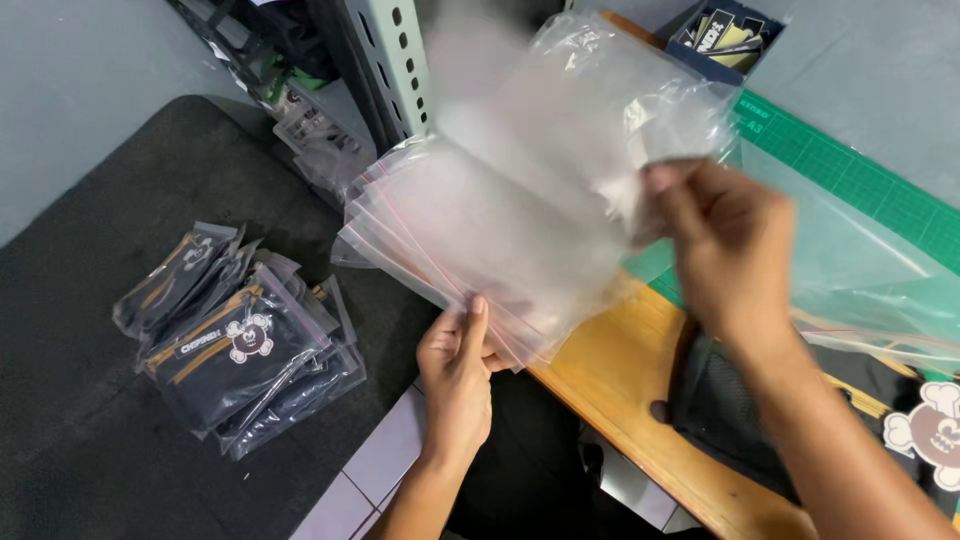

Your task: The person attaches a bear-shaped sticker to a small black pouch, places the pouch into a clear zip-top bag, smooths the bag with a plastic tool, and seals it. A rectangular label is then placed on the sealed bag.

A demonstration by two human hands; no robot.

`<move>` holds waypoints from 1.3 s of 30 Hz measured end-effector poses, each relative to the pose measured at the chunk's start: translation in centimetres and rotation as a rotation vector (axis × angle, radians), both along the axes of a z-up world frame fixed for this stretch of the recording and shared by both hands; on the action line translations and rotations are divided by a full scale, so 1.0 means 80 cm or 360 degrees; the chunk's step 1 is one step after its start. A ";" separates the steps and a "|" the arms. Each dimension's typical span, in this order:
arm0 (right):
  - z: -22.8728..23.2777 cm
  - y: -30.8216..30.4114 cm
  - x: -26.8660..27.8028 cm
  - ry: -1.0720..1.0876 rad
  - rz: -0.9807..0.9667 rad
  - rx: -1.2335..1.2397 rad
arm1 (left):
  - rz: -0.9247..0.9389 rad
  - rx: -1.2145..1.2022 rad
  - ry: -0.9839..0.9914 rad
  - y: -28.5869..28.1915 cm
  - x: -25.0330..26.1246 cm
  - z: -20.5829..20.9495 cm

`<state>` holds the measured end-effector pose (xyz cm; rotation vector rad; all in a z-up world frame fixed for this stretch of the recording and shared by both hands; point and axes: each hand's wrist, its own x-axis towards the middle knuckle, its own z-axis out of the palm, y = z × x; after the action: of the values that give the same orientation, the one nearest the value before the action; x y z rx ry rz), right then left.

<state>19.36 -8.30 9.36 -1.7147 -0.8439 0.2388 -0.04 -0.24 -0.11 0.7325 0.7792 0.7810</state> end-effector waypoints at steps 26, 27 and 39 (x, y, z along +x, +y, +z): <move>0.011 -0.006 0.052 -0.0071 -0.0068 -0.0140 | -0.0598 0.1425 0.0172 -0.020 0.016 0.072; 0.013 -0.009 0.062 -0.0006 -0.0212 -0.0105 | -0.0677 0.1372 0.0239 -0.023 0.015 0.071; 0.019 -0.019 0.042 -0.0079 -0.0056 -0.0285 | -0.0694 0.0549 -0.0364 -0.020 0.020 0.049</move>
<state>22.75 -9.83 10.91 -1.9080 -0.8483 0.2555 1.60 -1.81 3.85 1.0577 0.2603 0.5908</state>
